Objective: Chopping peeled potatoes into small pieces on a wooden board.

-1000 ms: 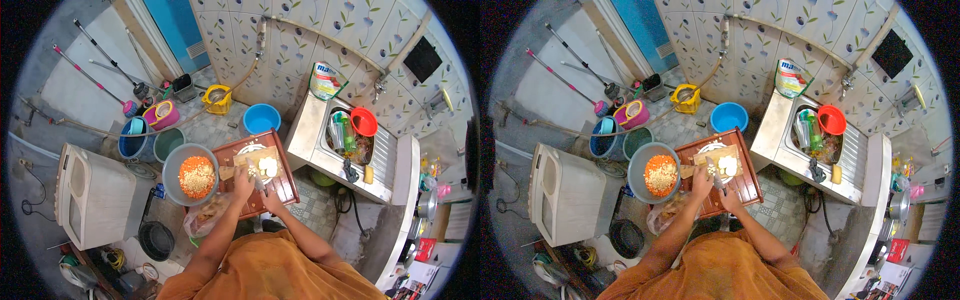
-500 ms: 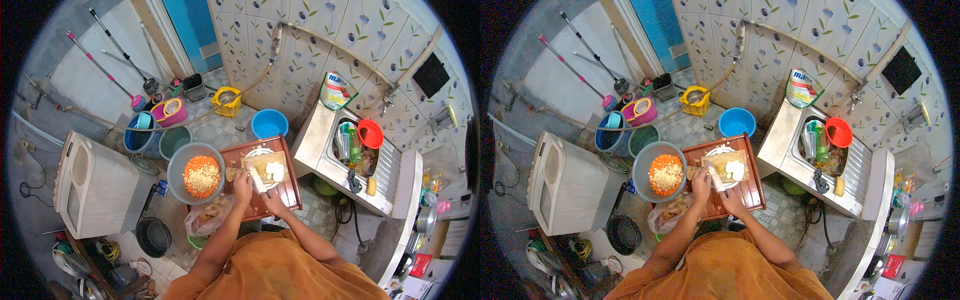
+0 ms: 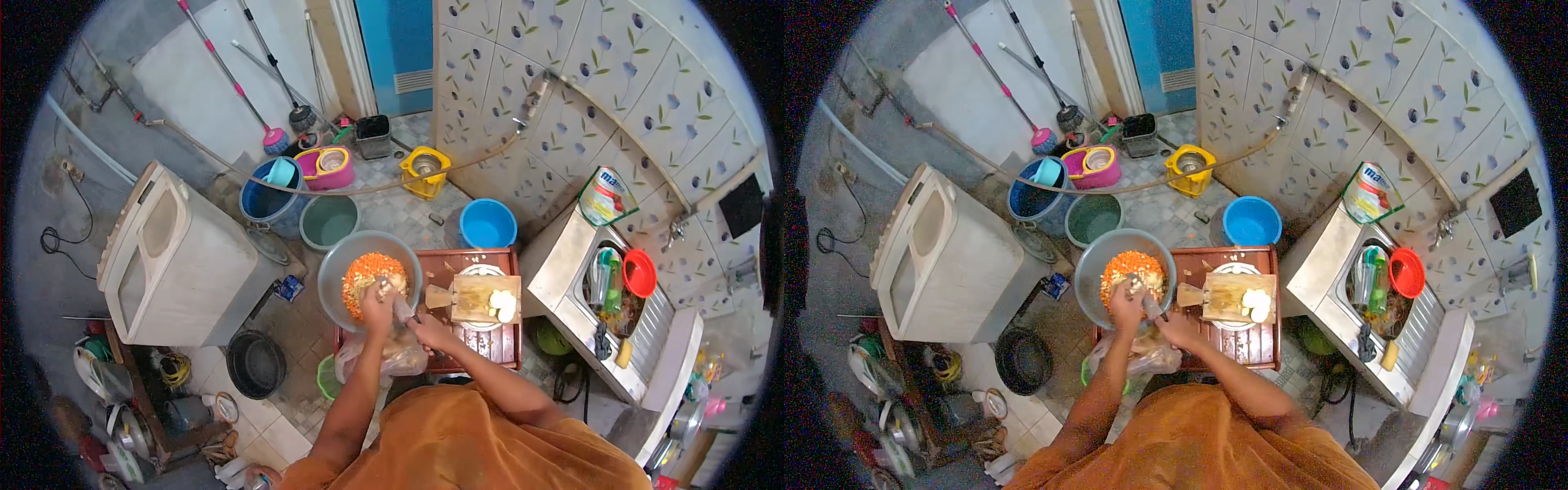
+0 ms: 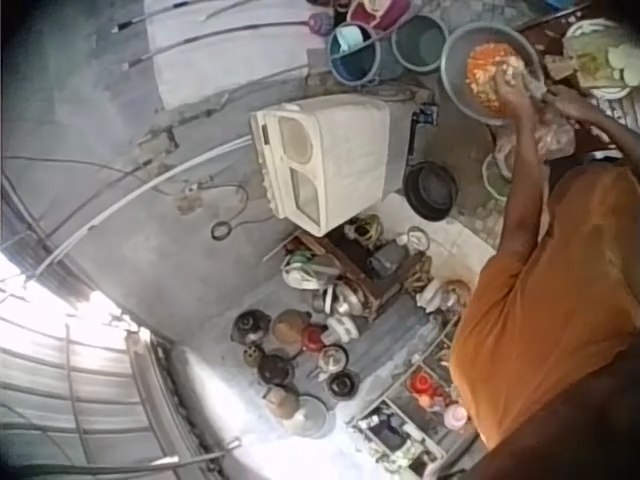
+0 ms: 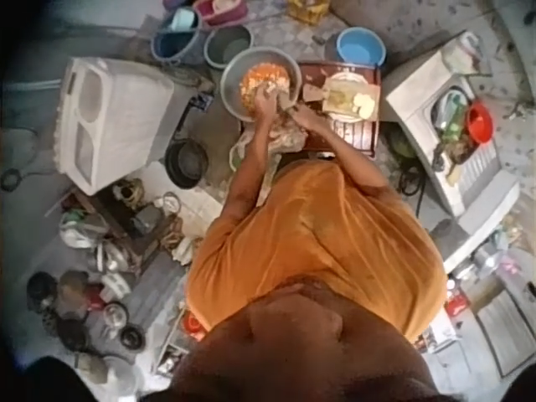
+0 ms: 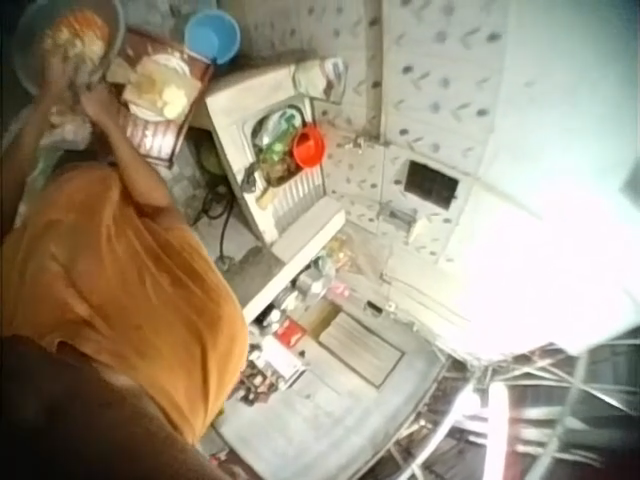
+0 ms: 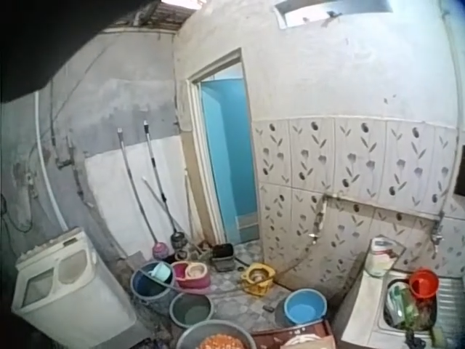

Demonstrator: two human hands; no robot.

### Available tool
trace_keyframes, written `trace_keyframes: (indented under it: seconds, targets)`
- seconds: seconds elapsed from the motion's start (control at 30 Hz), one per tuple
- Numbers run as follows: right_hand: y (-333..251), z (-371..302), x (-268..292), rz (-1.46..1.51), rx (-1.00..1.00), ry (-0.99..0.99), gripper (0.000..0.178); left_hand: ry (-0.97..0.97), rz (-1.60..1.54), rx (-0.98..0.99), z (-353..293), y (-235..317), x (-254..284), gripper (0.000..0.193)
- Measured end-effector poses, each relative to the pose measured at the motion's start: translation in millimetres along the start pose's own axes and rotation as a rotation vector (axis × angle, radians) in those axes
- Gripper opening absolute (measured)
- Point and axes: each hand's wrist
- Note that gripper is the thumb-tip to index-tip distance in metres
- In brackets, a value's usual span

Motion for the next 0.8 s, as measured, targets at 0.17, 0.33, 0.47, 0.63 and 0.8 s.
trace_keyframes:
  seconds: [0.17, 0.33, 0.47, 0.63, 0.8]
  targets:
    - [-31.0, 5.1, -16.2, -0.176, -0.119, -0.064, 0.045, 0.122, 0.151, 0.015, 32.6, -81.9, 27.7, 0.023]
    - [11.2, 16.2, -10.5, -0.278, -0.007, 0.09, 0.048, 0.164, 0.315, -0.021, 38.5, -85.5, 23.5, 0.023]
    - [22.4, 1.9, -7.6, -0.522, 0.107, 0.248, 0.048, 0.153, 0.265, 0.01, 35.9, -74.0, 5.6, 0.028]
    - [-0.6, -63.6, 13.3, -0.47, 0.033, 0.405, 0.036, 0.004, 0.022, -0.144, 19.7, -13.5, -49.8, 0.023]
    - [32.8, -130.8, 45.8, -0.309, 0.005, 0.665, 0.034, -0.277, -0.069, -0.359, 13.5, 42.4, -121.1, 0.019]
Point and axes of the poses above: each hand's wrist, its own z-axis towards the middle knuckle, its own x-axis out of the back of the hand, y = z × x, and after that the axes turned 5 degrees about -y, right-handed
